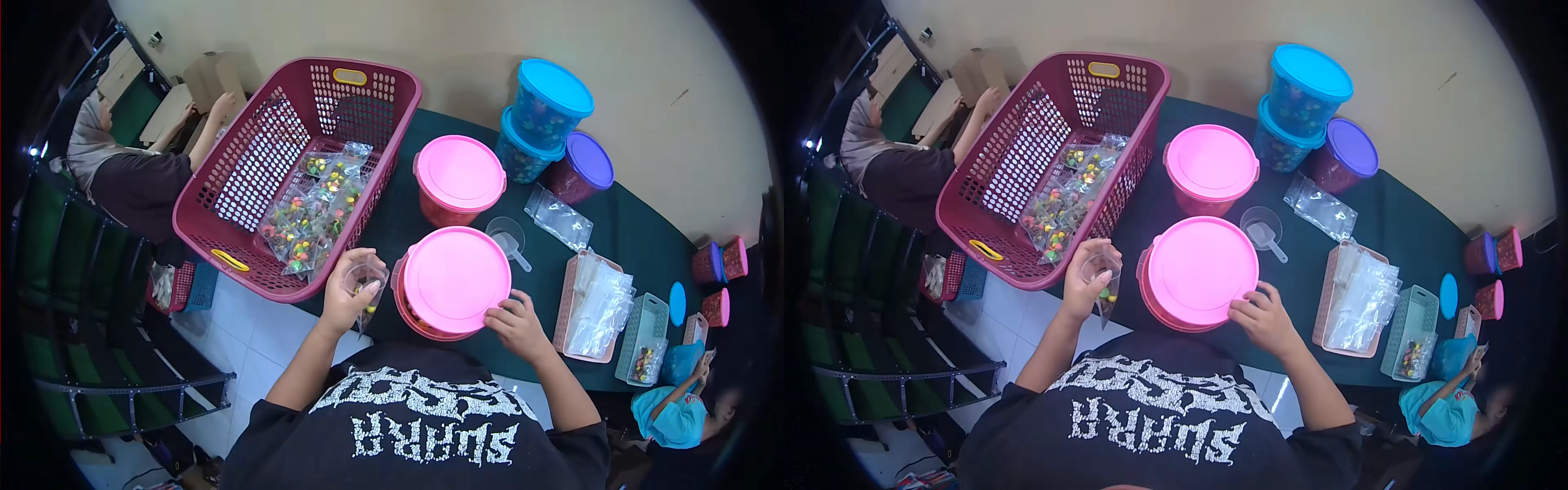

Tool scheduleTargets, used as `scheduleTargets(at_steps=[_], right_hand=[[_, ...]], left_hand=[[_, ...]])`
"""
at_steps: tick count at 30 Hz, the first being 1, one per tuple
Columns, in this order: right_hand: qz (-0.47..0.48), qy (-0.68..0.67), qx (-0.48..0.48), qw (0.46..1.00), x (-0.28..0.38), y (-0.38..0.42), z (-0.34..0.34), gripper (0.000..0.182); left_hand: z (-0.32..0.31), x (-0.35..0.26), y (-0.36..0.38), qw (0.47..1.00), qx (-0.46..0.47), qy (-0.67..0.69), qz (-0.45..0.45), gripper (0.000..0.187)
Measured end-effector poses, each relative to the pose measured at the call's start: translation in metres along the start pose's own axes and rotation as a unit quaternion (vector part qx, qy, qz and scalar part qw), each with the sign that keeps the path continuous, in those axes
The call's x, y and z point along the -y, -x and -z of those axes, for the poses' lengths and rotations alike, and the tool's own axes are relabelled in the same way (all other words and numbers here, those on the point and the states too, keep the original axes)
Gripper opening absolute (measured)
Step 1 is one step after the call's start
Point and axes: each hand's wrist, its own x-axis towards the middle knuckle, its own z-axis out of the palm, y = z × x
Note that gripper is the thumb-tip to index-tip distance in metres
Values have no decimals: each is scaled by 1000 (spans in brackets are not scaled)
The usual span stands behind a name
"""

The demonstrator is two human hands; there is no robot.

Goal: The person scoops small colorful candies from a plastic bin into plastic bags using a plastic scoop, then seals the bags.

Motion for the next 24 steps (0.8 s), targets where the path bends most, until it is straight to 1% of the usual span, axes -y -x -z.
scheduleTargets(at_steps=[2,3,5,8,10,12,13,15,19,20,22,24], right_hand=[[12,-43,4,999,3,4,5,30],[10,-41,4,999,5,5,6,30],[15,-61,40,997,8,6,6,31],[3,-72,50,996,12,4,1,32],[-5,-75,55,996,11,3,1,32],[0,-79,79,994,9,0,1,34],[-1,-79,78,994,7,-2,3,34],[1,-87,111,990,5,-6,10,33],[6,-102,129,986,-1,-11,14,31],[14,-107,134,985,-3,-13,13,32],[22,-113,138,984,-7,-15,10,32],[40,-100,147,983,-10,-17,6,31]], left_hand=[[-3,-1,-2,1000,5,-3,-5,50],[-4,-1,-3,1000,7,-9,-12,50],[-8,-3,-4,1000,16,1,-11,51],[-16,-3,-4,1000,24,-2,-13,51],[-22,1,-3,998,29,7,-51,51],[-25,1,-3,998,36,16,-53,49],[-26,0,-3,997,42,24,-54,47],[-28,-5,-2,997,44,24,-56,47],[-33,-17,-2,996,46,24,-70,48],[-34,-19,-2,996,46,23,-71,48],[-36,-23,-3,992,70,41,-99,43],[-37,-26,-3,992,73,38,-97,43]])
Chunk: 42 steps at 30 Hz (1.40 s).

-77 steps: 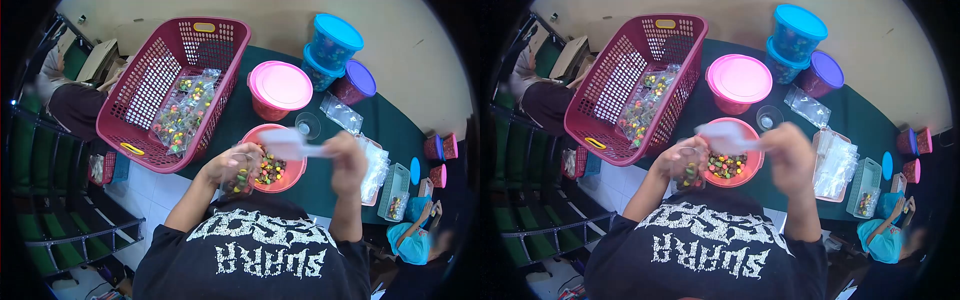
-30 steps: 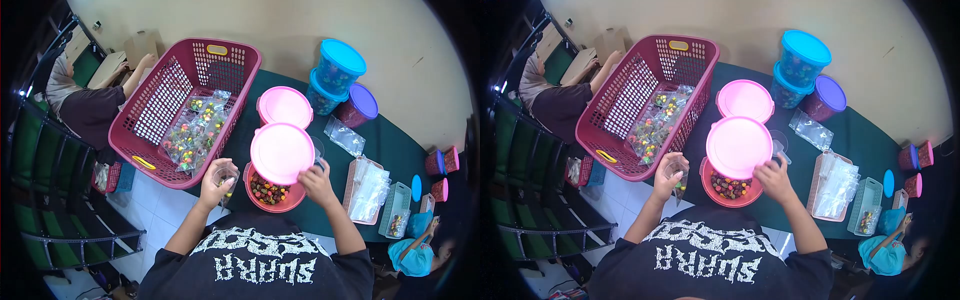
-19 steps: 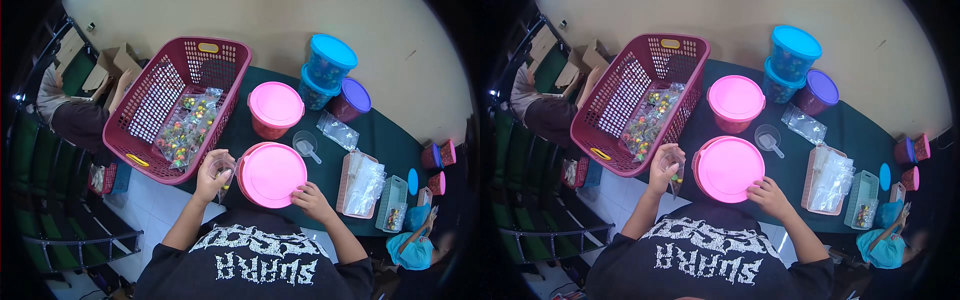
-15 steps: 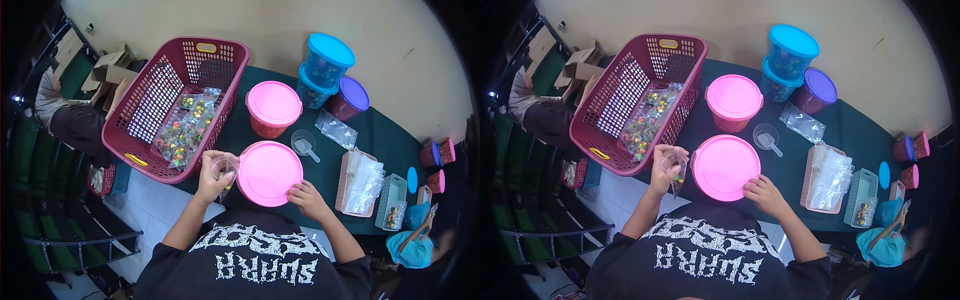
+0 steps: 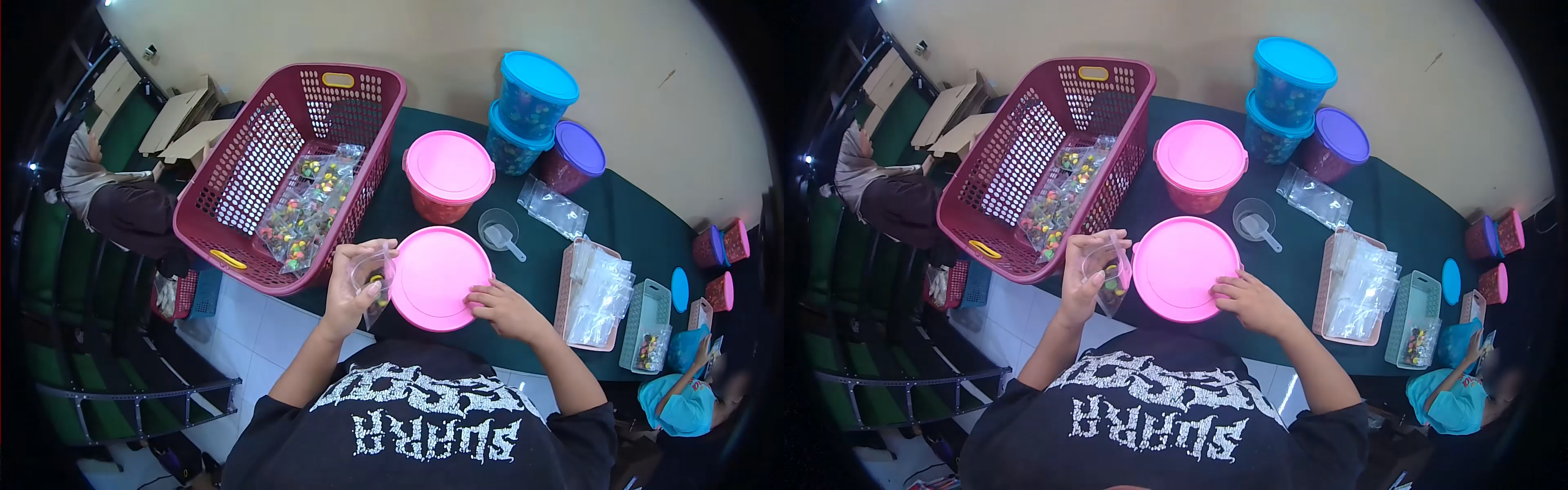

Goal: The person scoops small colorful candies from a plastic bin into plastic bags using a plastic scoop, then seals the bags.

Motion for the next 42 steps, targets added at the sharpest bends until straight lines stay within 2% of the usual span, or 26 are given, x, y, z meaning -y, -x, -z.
scheduleTargets(at_steps=[4,6,7,8,9,10,12,13,15,16,19,20,23,26,30,35,38,40,42], right_hand=[[-12,16,25,999,13,-9,18,29],[-135,-207,-90,965,35,-26,32,33],[-137,-207,-90,964,45,-33,36,33],[-133,-346,-146,917,54,-39,39,38],[-126,-475,-199,848,63,-46,41,43],[-127,-475,-201,847,71,-53,44,43],[-107,-596,-240,759,84,-64,49,44],[-107,-595,-244,759,85,-65,50,44],[-147,-647,-275,696,89,-66,50,39],[-141,-627,-332,691,90,-68,46,34],[-163,-631,-369,663,87,-60,40,28],[-165,-630,-371,662,88,-59,40,28],[-190,-600,-394,669,89,-58,41,21],[-185,-608,-406,656,91,-58,41,16],[-160,-589,-424,669,91,-59,38,12],[-150,-581,-431,674,91,-60,34,9],[-147,-579,-427,679,91,-61,34,9],[-146,-585,-443,663,91,-63,33,8],[-141,-574,-442,674,91,-61,35,8]], left_hand=[[-9,-6,0,999,7,27,24,44],[-14,-6,-2,999,26,20,35,47],[-18,-6,-2,998,44,13,45,51],[-25,-7,-4,997,53,-13,58,59],[-30,-7,-6,995,77,-6,62,59],[-34,-8,-11,991,114,-56,49,62],[-43,-14,-18,980,155,-124,26,65],[-46,-12,-19,979,159,-124,26,65],[-51,-7,-16,980,115,-164,-3,54],[-54,-2,-15,989,68,-133,-4,41],[-54,0,-11,986,65,-154,21,31],[-59,-1,-14,984,46,-173,-20,21],[-63,1,-12,986,34,-166,-1,17],[-63,3,-12,983,56,-174,-12,17],[-66,3,-13,982,53,-177,-38,13],[-64,2,-14,968,52,-220,-111,7],[-64,3,-13,967,50,-224,-109,7],[-64,3,-14,964,59,-234,-110,7],[-65,3,-13,961,66,-244,-112,8]])
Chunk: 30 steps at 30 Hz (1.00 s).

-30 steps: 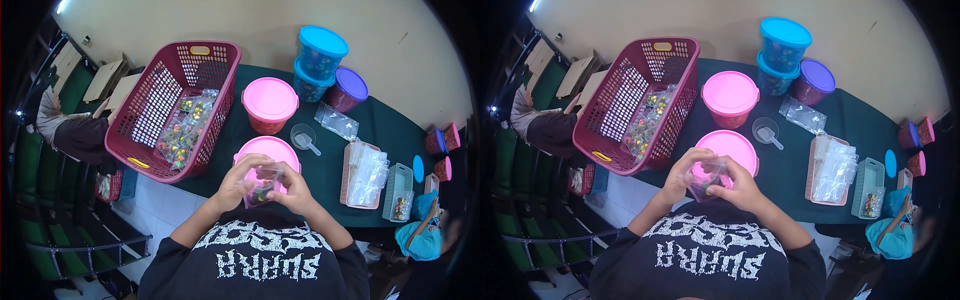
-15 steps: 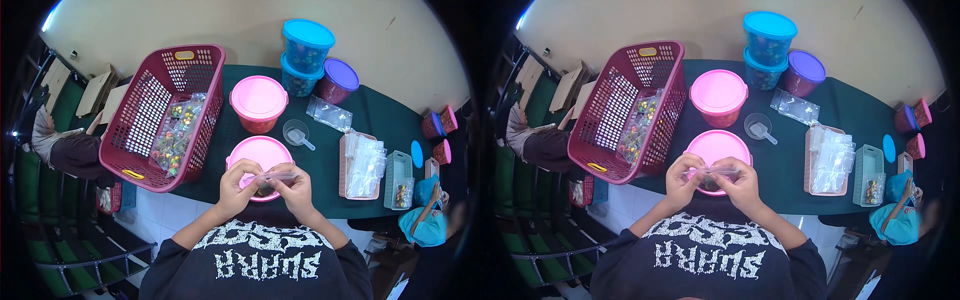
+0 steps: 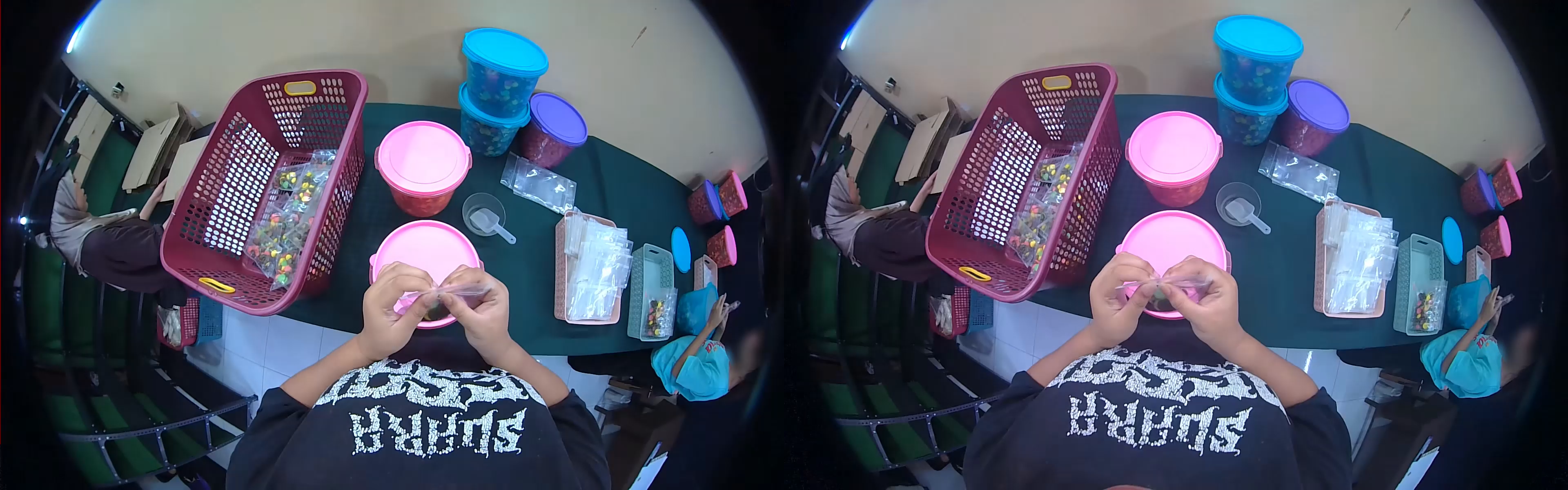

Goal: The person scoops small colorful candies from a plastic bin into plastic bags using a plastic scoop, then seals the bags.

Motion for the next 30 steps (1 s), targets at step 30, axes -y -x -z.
scheduleTargets(at_steps=[30], right_hand=[[12,134,3,991,8,7,2,10]], left_hand=[[4,-5,6,988,-10,-129,-88,12]])
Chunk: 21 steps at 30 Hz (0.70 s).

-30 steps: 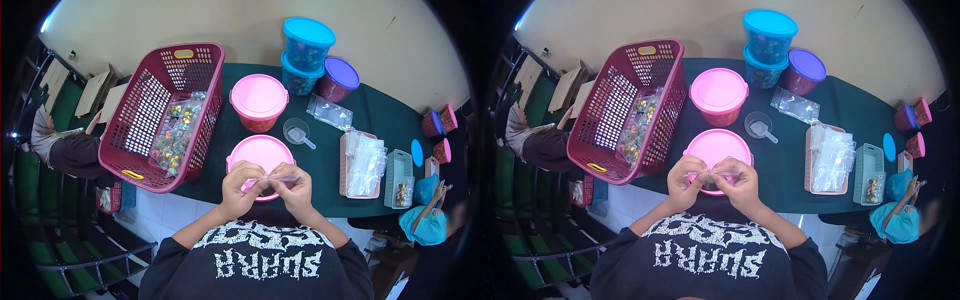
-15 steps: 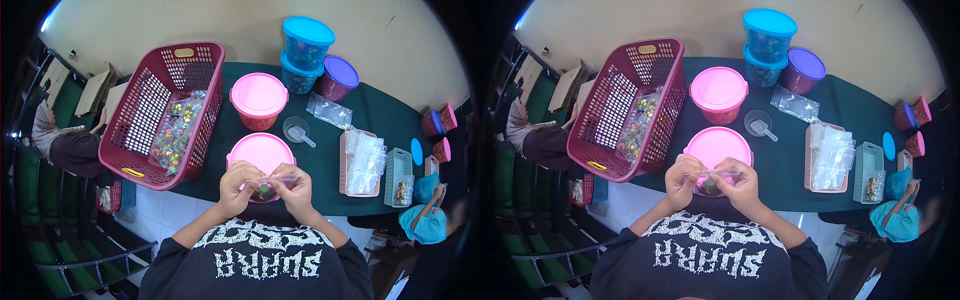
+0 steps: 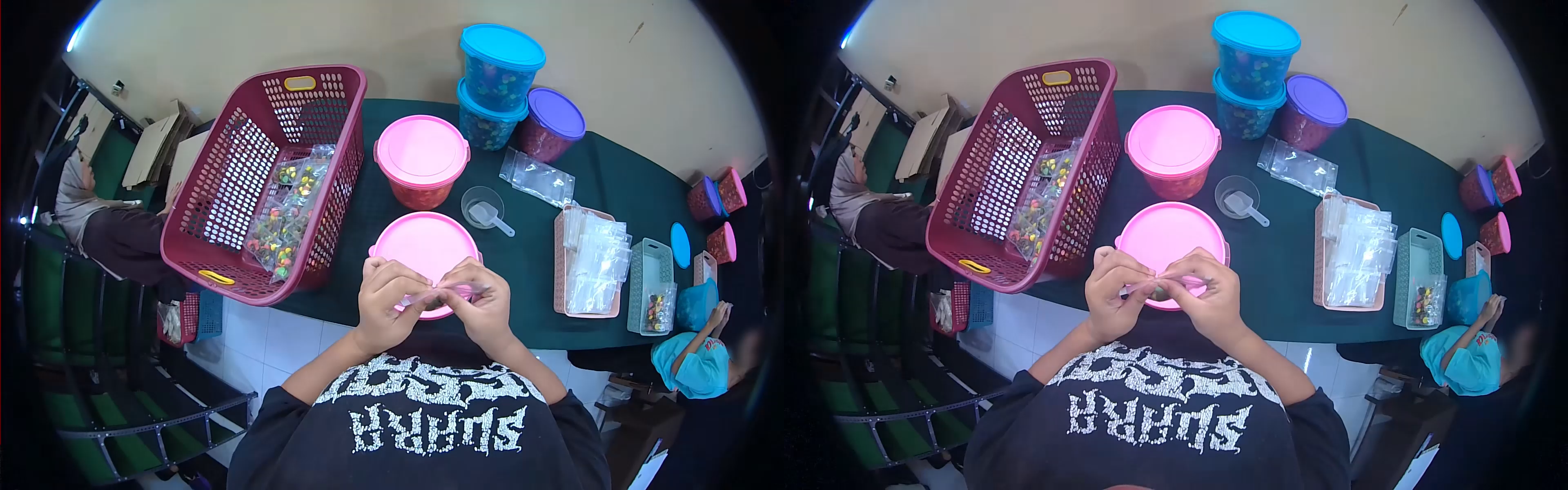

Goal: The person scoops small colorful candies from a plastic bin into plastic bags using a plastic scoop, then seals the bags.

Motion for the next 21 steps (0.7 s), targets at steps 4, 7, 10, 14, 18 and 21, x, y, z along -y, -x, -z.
scheduleTargets(at_steps=[4,7,10,14,18,21], right_hand=[[55,44,-21,997,-8,1,7,9],[61,58,-37,996,-9,1,13,9],[59,53,-49,996,-11,2,18,9],[79,74,-58,992,-12,1,25,9],[78,81,-66,991,-12,1,29,9],[73,87,-71,991,-11,0,30,8]], left_hand=[[1,-4,-1,1000,6,-16,10,10],[3,-4,-1,1000,7,-15,10,10],[5,-3,-1,1000,13,-19,-2,11],[8,-2,-2,999,14,-29,-4,12],[9,0,-1,1000,11,-28,0,13],[10,1,0,1000,9,-28,10,13]])
